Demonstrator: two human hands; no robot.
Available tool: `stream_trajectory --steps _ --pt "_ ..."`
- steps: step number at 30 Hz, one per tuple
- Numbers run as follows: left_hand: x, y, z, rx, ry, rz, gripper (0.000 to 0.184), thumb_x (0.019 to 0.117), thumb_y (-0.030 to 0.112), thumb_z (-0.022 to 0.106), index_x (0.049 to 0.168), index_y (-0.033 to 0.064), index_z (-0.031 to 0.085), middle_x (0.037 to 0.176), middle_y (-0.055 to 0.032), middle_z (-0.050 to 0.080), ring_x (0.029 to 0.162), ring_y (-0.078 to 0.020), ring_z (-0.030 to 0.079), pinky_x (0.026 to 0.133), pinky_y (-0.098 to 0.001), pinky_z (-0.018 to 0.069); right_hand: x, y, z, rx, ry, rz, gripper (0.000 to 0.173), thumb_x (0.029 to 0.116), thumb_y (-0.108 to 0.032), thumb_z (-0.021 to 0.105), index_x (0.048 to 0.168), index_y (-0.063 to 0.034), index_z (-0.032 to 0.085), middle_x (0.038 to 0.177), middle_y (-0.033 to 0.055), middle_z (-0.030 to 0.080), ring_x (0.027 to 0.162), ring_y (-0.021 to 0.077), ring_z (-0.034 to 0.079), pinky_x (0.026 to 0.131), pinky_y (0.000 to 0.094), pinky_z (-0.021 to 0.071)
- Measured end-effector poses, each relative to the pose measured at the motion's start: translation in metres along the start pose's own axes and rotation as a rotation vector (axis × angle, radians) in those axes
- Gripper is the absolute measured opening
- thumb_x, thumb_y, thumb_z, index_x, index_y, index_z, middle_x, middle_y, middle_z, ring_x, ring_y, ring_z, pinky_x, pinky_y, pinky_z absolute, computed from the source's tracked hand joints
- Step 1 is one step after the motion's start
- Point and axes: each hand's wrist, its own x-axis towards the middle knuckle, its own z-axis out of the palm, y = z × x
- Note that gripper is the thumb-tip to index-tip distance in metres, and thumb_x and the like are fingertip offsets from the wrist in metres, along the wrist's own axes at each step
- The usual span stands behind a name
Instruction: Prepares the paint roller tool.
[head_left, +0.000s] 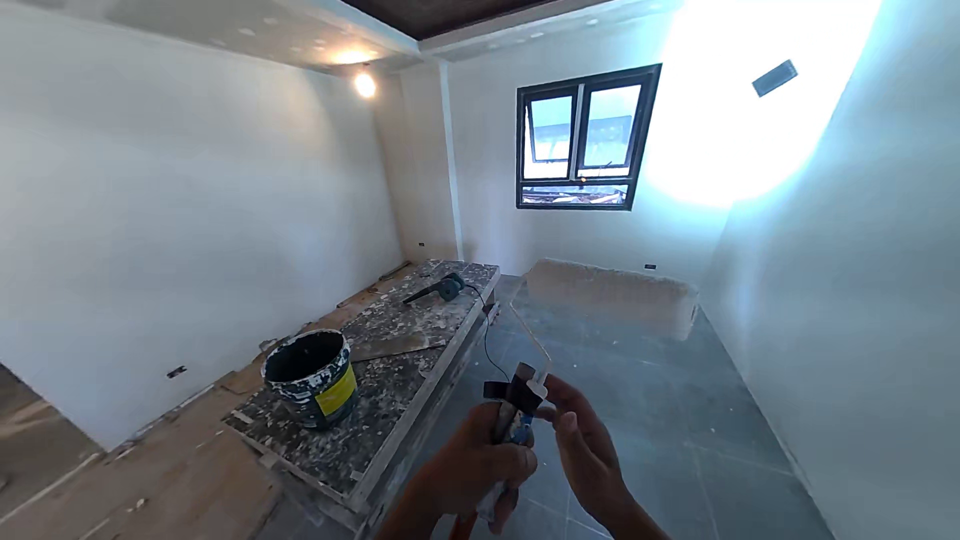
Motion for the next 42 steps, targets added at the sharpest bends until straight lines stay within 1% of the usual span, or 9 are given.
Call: stream_trajectory --steps 2,8,11,18,24,29,34,38,42 --pt "0.003 0.000 0.005 -0.072 -0.043 0.047 0.013 0.0942 0.016 0.067 0.104 0.0124 0.059 0.067 0.0009 0.061 0.047 -0.0112 0.060 0.042 -0.0283 0.0538 0.016 0.001 0.001 0.071 -0.107 -0.050 0.050 0.1064 -0.045 0.052 0.140 -0.0088 0.059 0.132 0.0048 0.067 0.123 0.0157 0.061 0.107 0.0375 0.0500" --pt "-0.001 0.000 0.015 -0.111 -0.090 0.105 0.017 0.0942 0.019 0.073 0.106 0.0115 0.063 0.073 0.0007 0.064 0.052 -0.0078 0.060 0.046 -0.0253 0.0539 0.054 -0.013 -0.008 0.312 -0.456 -0.063 0.048 0.1007 -0.029 0.067 0.141 -0.0046 0.059 0.145 0.0121 0.059 0.136 0.0240 0.054 0.115 0.0426 0.0448" --pt "-0.001 0.001 0.014 -0.108 -0.177 0.152 0.015 0.0956 0.022 0.073 0.102 0.0105 0.066 0.073 -0.0006 0.066 0.051 -0.0075 0.060 0.045 -0.0251 0.0534 0.072 -0.026 -0.018 0.239 -0.599 -0.033 0.042 0.0989 -0.020 0.069 0.138 -0.0075 0.063 0.140 0.0039 0.061 0.131 0.0131 0.056 0.112 0.0344 0.0471" --pt "-0.004 0.016 0.016 0.013 -0.094 0.223 0.015 0.0951 0.023 0.075 0.099 0.0100 0.068 0.070 -0.0017 0.066 0.051 -0.0082 0.062 0.046 -0.0259 0.0549 0.102 -0.047 -0.017 -0.044 -0.717 -0.093 0.028 0.1009 -0.014 0.065 0.124 0.0014 0.065 0.115 0.0070 0.067 0.108 0.0086 0.062 0.098 0.0282 0.0520" --pt "-0.006 0.016 0.028 0.163 0.210 0.229 0.015 0.0912 0.016 0.077 0.097 0.0082 0.066 0.068 -0.0028 0.067 0.050 -0.0105 0.063 0.046 -0.0282 0.0559 0.114 -0.065 -0.022 -0.328 -0.821 -0.131 0.050 0.0976 -0.015 0.063 0.147 -0.0123 0.057 0.129 0.0032 0.069 0.118 0.0100 0.060 0.110 0.0436 0.0404" --pt "0.001 0.011 0.040 0.213 0.369 0.247 0.019 0.0888 0.002 0.075 0.102 0.0017 0.061 0.071 -0.0072 0.068 0.049 -0.0157 0.064 0.044 -0.0322 0.0575 0.115 -0.072 -0.027 -0.460 -0.857 -0.041 0.019 0.0953 -0.020 0.064 0.107 -0.0064 0.071 0.091 0.0000 0.069 0.089 0.0068 0.061 0.089 0.0342 0.0450" --pt "0.008 0.006 0.045 0.282 0.425 0.228 0.027 0.0895 0.003 0.076 0.111 -0.0019 0.059 0.076 -0.0117 0.069 0.052 -0.0220 0.066 0.045 -0.0368 0.0598 0.112 -0.088 -0.034 -0.612 -0.865 0.081 0.029 0.0904 -0.026 0.066 0.114 -0.0093 0.070 0.090 -0.0025 0.068 0.089 0.0059 0.061 0.088 0.0328 0.0472" --pt "0.014 0.004 0.047 0.390 0.479 0.217 0.033 0.0890 0.010 0.080 0.114 0.0006 0.061 0.079 -0.0086 0.072 0.057 -0.0225 0.071 0.049 -0.0375 0.0631 0.110 -0.090 -0.035 -0.545 -0.787 -0.031 0.051 0.0977 -0.060 0.060 0.099 -0.0103 0.071 0.076 -0.0066 0.065 0.075 0.0001 0.059 0.081 0.0298 0.0490" --pt "0.021 -0.007 0.041 0.502 0.548 0.270 0.036 0.0881 0.020 0.083 0.113 0.0044 0.062 0.077 -0.0028 0.073 0.059 -0.0192 0.072 0.052 -0.0355 0.0643 0.102 -0.092 -0.022 -0.645 -0.676 0.093 0.037 0.1000 -0.052 0.062 0.099 -0.0161 0.071 0.074 -0.0098 0.062 0.071 0.0003 0.056 0.082 0.0299 0.0463"
